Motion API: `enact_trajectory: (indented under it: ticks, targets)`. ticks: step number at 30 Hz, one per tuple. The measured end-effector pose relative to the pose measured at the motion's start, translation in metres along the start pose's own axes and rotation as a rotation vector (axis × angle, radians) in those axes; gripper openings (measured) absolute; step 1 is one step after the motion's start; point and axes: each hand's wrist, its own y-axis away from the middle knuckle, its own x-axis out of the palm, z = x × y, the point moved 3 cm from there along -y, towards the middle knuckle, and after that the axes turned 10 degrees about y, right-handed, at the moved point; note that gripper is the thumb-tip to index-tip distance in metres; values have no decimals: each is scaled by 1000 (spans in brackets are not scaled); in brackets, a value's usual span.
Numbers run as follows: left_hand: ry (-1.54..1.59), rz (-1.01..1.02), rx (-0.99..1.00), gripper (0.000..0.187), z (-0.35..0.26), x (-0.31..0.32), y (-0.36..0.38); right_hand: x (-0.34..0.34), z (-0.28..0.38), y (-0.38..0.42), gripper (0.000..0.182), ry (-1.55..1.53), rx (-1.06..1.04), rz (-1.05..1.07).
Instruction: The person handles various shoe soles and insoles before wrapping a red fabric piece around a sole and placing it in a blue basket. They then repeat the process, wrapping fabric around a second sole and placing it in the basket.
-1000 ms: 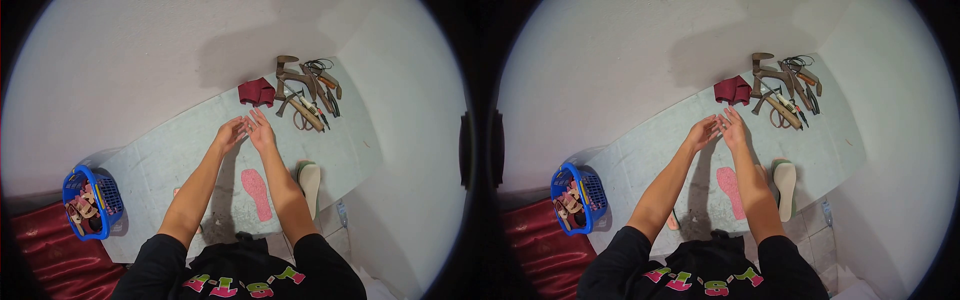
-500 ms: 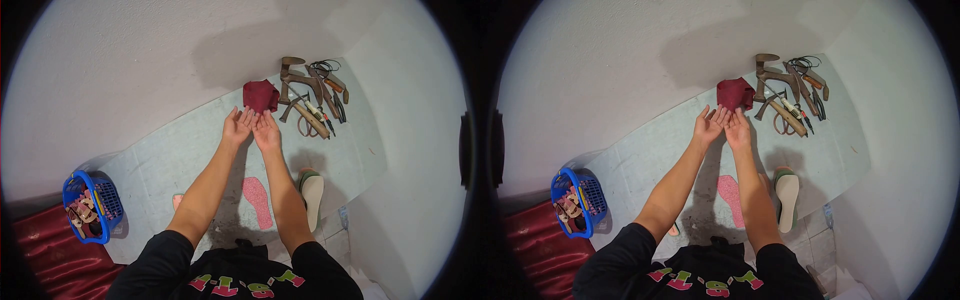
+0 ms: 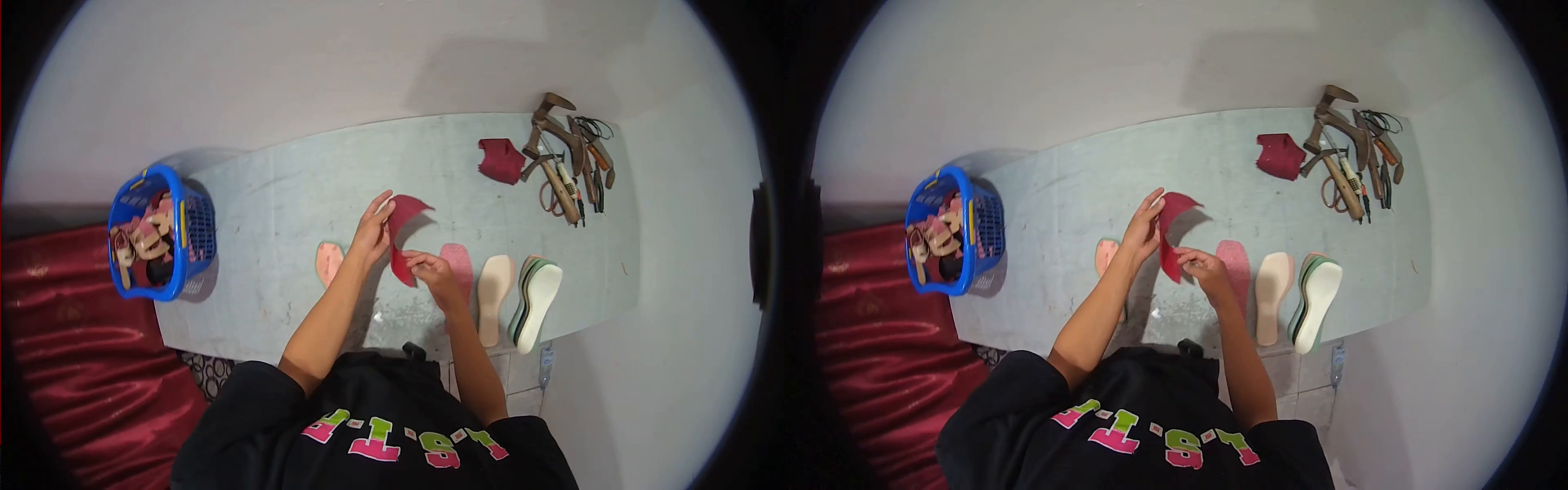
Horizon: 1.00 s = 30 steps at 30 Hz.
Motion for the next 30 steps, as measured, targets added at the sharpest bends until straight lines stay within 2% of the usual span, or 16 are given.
enact_trajectory:
  ticks: [2, 4, 5, 10, 12, 14, 16, 17, 19, 20, 22, 24, 26, 27, 28, 30]
  targets:
    - [-217, 177, -4, 42, -22, -13, 45, 23, -10, 15, 27, 51, 121, 71]
    - [-345, 190, -20, 45, -40, -29, 83, 51, -10, 26, 30, -644, 245, -22]
    - [-446, 231, -26, 42, -46, -38, 101, 63, -2, 33, 30, -662, 271, -50]
    - [-643, 352, 46, 38, -85, -81, 160, 108, -9, 42, 33, -436, 217, 121]
    - [-700, 361, 42, 40, -99, -97, 174, 132, -7, 51, 34, -592, 351, 146]
    - [-763, 367, 34, 42, -115, -113, 190, 158, -17, 54, 25, -529, 387, 155]
    - [-936, 333, -29, 45, -131, -117, 210, 177, -30, 53, 19, -31, 289, 100]
    - [-928, 340, -21, 45, -142, -121, 215, 183, -35, 53, 13, -47, 286, 34]
    - [-1396, 255, -172, 48, -163, -145, 223, 194, -41, 50, 9, -81, 247, -17]
    - [-1390, 259, -166, 48, -171, -166, 221, 198, -44, 49, 6, -128, 209, -66]
    - [-1160, 503, -221, 52, -179, -206, 215, 206, -52, 50, 4, -148, 196, -109]
    - [-1131, 483, -251, 56, -195, -225, 223, 215, -55, 55, 5, -114, 164, -172]
    - [-652, 324, -389, 60, -206, -237, 236, 224, -57, 60, 5, -158, 110, -190]
    - [-471, 295, -359, 62, -207, -235, 244, 230, -57, 64, 7, -199, 63, -198]
    - [-475, 303, -367, 62, -206, -244, 242, 234, -58, 67, 7, -201, 58, -209]
    - [-184, 431, -452, 60, -197, -264, 232, 241, -62, 76, 12, -269, 91, -265]
